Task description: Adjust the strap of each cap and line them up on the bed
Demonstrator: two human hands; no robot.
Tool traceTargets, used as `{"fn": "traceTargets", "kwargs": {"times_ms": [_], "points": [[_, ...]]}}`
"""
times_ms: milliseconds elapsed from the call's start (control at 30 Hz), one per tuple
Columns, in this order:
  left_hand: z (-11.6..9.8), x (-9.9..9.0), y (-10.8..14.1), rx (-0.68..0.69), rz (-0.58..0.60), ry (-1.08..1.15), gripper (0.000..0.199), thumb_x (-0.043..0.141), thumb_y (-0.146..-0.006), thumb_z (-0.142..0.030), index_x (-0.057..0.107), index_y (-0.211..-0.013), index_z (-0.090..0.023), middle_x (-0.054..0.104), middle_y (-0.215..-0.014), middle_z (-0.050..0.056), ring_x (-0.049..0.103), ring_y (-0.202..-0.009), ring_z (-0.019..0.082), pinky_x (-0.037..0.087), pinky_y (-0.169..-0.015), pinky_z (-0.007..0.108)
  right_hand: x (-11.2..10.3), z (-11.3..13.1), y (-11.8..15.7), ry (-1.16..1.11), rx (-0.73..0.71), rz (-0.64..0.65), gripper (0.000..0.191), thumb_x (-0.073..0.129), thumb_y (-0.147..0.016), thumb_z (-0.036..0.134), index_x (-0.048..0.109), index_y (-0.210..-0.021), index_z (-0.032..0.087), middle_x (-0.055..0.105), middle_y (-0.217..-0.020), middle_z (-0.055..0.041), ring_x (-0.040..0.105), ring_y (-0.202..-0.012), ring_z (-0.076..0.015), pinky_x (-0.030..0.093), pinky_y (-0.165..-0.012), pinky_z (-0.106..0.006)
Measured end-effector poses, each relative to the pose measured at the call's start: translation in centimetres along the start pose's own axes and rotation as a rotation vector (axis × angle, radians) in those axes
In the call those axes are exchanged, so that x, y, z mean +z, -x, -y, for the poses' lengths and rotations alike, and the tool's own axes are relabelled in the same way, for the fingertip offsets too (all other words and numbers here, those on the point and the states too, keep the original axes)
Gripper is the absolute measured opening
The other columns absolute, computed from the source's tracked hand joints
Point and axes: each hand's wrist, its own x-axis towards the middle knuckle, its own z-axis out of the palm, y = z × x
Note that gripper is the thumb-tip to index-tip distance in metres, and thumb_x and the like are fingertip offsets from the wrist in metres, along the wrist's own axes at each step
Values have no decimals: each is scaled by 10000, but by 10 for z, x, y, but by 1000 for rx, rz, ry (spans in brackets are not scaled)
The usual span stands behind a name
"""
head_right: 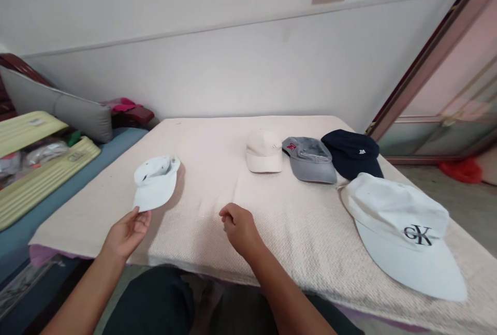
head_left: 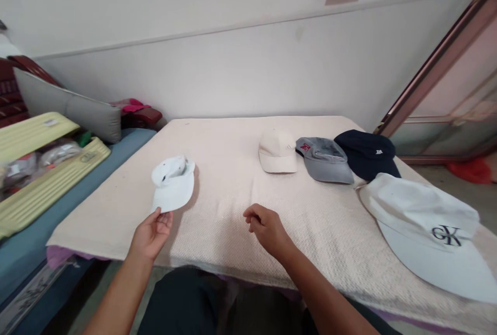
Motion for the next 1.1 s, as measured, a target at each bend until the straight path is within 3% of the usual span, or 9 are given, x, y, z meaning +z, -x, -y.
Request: {"fn": "traceTargets", "kwargs": {"times_ms": [100, 200, 300, 400, 533, 700, 867, 1000, 1100], "points": [[21, 17, 34, -16, 136, 33, 277, 415, -885, 5, 643, -961, -134, 726, -792, 58, 691, -719, 119, 597, -713, 247, 1, 3, -8, -285, 192, 33, 93, 561, -783, 239, 619, -760, 171, 636, -711, -38, 602, -640, -161, 425, -579, -273], [52, 27, 72, -80, 253, -10, 313, 454, -850, 35, 666, -984, -152, 748, -888, 74, 700, -780, 144, 594, -706, 256, -7, 8, -16, -686, 307, 58, 321, 588, -807, 471, 650, -813, 156, 685, -814, -90, 642, -747, -194, 466, -678, -318], [87, 24, 101, -206, 402, -144, 282, 561, -817, -6, 690, -994, -184, 744, -988, 69, 691, -867, 171, 577, -726, 256, -25, 12, -22, -1060, 323, 52, 430, 492, -857, 556, 652, -997, 183, 716, -929, -92, 661, -874, -217, 477, -811, -363], [112, 13, 111, -422, 591, -335, 237, 659, -771, -65, 711, -975, -174, 746, -953, 77, 684, -863, 193, 552, -768, 285, -48, 13, -22, -1230, 325, -41, 374, 454, -894, 473, 637, -1057, 190, 733, -956, -77, 659, -973, -232, 468, -901, -381], [119, 11, 100, -644, 789, -456, 257, 715, -745, -181, 715, -999, -139, 728, -1018, 135, 664, -945, 265, 499, -877, 391, -67, 10, -13, -1225, 313, -55, 324, 503, -871, 405, 636, -1038, 161, 739, -944, -90, 656, -1011, -256, 467, -934, -401], [103, 39, 65, -584, 813, -449, 333, 550, -875, -394, 706, -1027, -142, 711, -1074, 160, 645, -998, 290, 483, -865, 406, -76, 8, -3, -1184, 236, -6, 375, 481, -873, 483, 634, -1037, 183, 732, -952, -85, 668, -975, -257, 507, -872, -398], [102, 64, 46, -583, 798, -448, 416, 603, -812, -475, 715, -953, -100, 746, -926, 166, 687, -895, 303, 503, -842, 414, -72, 7, 13, -1051, 348, 120, 404, 564, -829, 522, 662, -971, 157, 729, -841, -95, 693, -789, -248, 543, -755, -379], [110, 73, 49, -526, 626, -356, 292, 685, -717, -263, 711, -959, -102, 761, -838, 132, 693, -910, 331, 512, -867, 433, -64, 11, 25, -963, 328, 281, 322, 653, -804, 424, 675, -985, 159, 728, -907, -84, 686, -784, -217, 530, -774, -346], [110, 78, 50, -456, 528, -300, 266, 649, -675, -173, 712, -920, -92, 760, -789, 135, 687, -930, 358, 514, -880, 461, -65, 12, 26, -1002, 267, 227, 338, 674, -770, 406, 664, -1008, 167, 725, -938, -89, 677, -861, -244, 514, -817, -380]]}}
